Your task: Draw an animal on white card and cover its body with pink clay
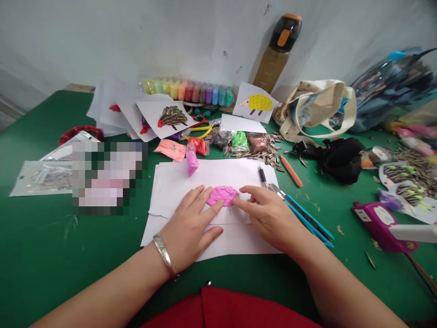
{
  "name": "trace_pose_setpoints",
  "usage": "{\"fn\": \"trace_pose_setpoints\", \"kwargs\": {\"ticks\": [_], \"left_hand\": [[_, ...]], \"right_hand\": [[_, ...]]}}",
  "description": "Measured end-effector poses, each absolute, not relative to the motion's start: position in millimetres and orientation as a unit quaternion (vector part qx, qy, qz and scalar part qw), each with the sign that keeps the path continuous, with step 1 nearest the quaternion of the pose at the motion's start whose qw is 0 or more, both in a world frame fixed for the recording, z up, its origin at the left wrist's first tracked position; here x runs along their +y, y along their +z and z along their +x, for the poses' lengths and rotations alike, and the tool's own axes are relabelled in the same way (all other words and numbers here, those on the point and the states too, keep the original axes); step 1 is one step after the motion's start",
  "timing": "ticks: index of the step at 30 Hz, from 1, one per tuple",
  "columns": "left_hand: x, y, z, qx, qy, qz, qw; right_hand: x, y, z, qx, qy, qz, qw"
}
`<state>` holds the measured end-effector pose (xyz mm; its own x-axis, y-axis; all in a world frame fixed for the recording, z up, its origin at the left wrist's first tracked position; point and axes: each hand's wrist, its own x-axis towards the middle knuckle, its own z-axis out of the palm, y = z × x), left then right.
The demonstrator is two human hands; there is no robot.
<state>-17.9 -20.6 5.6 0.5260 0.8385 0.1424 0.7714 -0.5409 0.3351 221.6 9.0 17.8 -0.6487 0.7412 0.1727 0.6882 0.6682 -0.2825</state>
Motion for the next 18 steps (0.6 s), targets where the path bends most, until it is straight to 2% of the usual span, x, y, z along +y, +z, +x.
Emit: {"fn": "trace_pose_setpoints", "kwargs": {"ticks": [8, 15, 18], "left_hand": [[-21.1, 5.7, -18.3, 0.462, 0.144, 0.868, 0.112], [-20.9, 6.5, -18.0, 0.46, 0.14, 0.871, 0.103], [-21.3, 6.4, -18.7, 0.457, 0.14, 0.872, 0.102]], "right_hand": [[10.1, 19.2, 217.7, -0.909, 0.06, -0.401, 0.096], [11.4, 19.4, 224.1, -0.897, 0.118, -0.399, 0.15], [10.1, 20.8, 223.8, -0.903, 0.113, -0.392, 0.137]]}}
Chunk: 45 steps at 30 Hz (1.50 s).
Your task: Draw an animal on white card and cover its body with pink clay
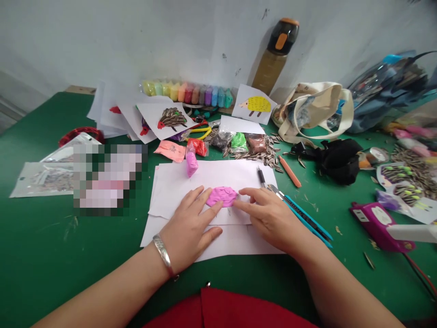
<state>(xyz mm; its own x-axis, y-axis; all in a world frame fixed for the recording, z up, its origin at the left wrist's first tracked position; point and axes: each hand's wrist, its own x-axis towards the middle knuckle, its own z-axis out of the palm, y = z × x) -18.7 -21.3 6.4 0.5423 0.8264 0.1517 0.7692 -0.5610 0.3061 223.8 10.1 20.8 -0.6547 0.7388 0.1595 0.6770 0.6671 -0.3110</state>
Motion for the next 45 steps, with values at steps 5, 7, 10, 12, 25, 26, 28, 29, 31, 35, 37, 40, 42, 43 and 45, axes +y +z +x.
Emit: {"fn": "trace_pose_setpoints", "kwargs": {"ticks": [5, 7, 10, 12, 25, 26, 28, 29, 31, 35, 37, 40, 42, 43, 45], "left_hand": [[-20, 6, -19, 0.458, 0.14, 0.872, 0.103], [-20, 5, -18, 0.458, 0.141, 0.871, 0.104], [-20, 6, -18, 0.46, 0.14, 0.87, 0.107], [-21, 6, -18, 0.461, 0.14, 0.869, 0.108], [-21, 7, -18, 0.464, 0.139, 0.868, 0.109], [-21, 7, -18, 0.465, 0.138, 0.868, 0.109], [-21, 6, -18, 0.464, 0.138, 0.868, 0.109], [-20, 6, -17, 0.464, 0.138, 0.868, 0.109], [-20, 6, -17, 0.464, 0.14, 0.868, 0.111], [-21, 7, -17, 0.465, 0.144, 0.866, 0.119], [-21, 8, -17, 0.466, 0.144, 0.864, 0.121], [-21, 7, -18, 0.464, 0.145, 0.865, 0.121], [-21, 7, -18, 0.463, 0.148, 0.865, 0.122], [-21, 6, -18, 0.464, 0.15, 0.865, 0.122], [-21, 6, -17, 0.465, 0.151, 0.863, 0.124]], "right_hand": [[10, 22, 221, -0.906, 0.093, -0.4, 0.103], [12, 20, 221, -0.905, 0.098, -0.4, 0.106], [13, 18, 224, -0.898, 0.12, -0.4, 0.138], [13, 16, 225, -0.889, 0.132, -0.407, 0.16], [15, 15, 222, -0.884, 0.123, -0.417, 0.17], [15, 14, 223, -0.88, 0.132, -0.419, 0.18], [15, 13, 223, -0.877, 0.134, -0.424, 0.183], [15, 13, 222, -0.879, 0.128, -0.425, 0.176], [15, 12, 221, -0.885, 0.111, -0.424, 0.157], [14, 12, 220, -0.889, 0.101, -0.42, 0.15], [14, 12, 221, -0.887, 0.11, -0.422, 0.15], [15, 11, 223, -0.879, 0.132, -0.428, 0.163], [15, 11, 222, -0.875, 0.133, -0.433, 0.171], [15, 11, 222, -0.876, 0.128, -0.434, 0.169], [14, 12, 220, -0.88, 0.112, -0.435, 0.155]]}}
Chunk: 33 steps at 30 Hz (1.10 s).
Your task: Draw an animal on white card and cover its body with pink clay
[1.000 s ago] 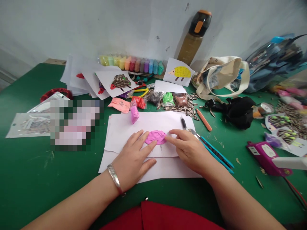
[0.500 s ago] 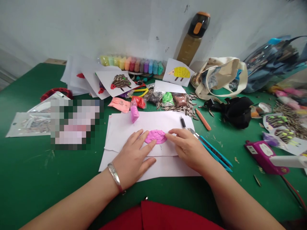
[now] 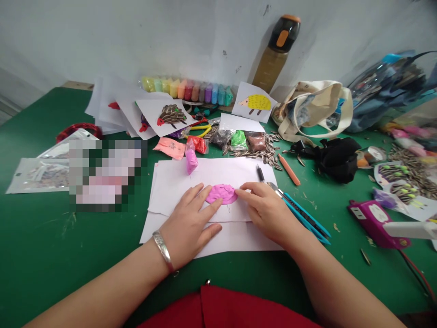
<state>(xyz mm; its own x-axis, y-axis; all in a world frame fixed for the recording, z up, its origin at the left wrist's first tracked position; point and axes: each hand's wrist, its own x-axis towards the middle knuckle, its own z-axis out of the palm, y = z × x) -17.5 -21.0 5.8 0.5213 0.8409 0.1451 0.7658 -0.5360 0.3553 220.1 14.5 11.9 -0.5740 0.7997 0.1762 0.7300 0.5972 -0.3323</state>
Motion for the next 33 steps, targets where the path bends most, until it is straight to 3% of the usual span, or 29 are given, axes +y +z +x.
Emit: {"fn": "trace_pose_setpoints", "kwargs": {"ticks": [13, 33], "left_hand": [[-21, 7, -17, 0.469, 0.148, 0.862, 0.126], [-21, 5, -17, 0.47, 0.157, 0.859, 0.131]], "right_hand": [[13, 13, 221, -0.871, 0.131, -0.442, 0.168], [12, 15, 207, -0.894, 0.048, -0.434, 0.104]]}}
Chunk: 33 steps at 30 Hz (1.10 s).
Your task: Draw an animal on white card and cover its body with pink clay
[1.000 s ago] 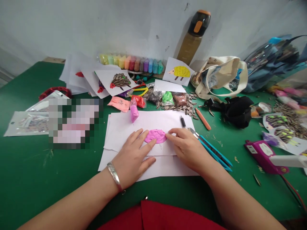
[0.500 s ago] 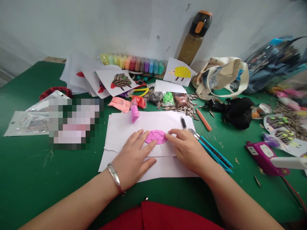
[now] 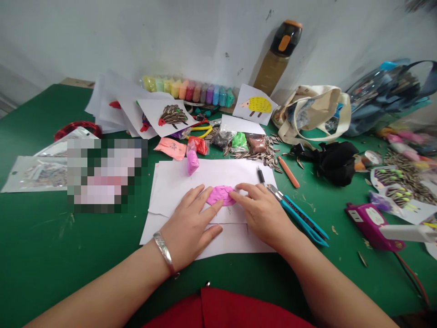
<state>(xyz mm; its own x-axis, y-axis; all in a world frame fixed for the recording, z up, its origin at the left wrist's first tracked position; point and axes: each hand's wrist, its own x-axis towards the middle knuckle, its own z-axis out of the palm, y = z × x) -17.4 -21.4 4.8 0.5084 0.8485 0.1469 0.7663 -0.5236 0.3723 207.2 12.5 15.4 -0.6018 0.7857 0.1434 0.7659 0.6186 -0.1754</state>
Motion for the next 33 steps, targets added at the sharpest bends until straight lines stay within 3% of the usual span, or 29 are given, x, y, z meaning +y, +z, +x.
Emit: {"fn": "trace_pose_setpoints", "kwargs": {"ticks": [5, 19, 33], "left_hand": [[-22, 5, -17, 0.473, 0.16, 0.856, 0.133], [-21, 5, -17, 0.468, 0.151, 0.862, 0.122], [-21, 3, -17, 0.468, 0.154, 0.862, 0.121]], "right_hand": [[14, 13, 211, -0.884, 0.081, -0.441, 0.129], [15, 10, 206, -0.889, 0.046, -0.444, 0.098], [17, 14, 197, -0.882, 0.018, -0.471, 0.024]]}}
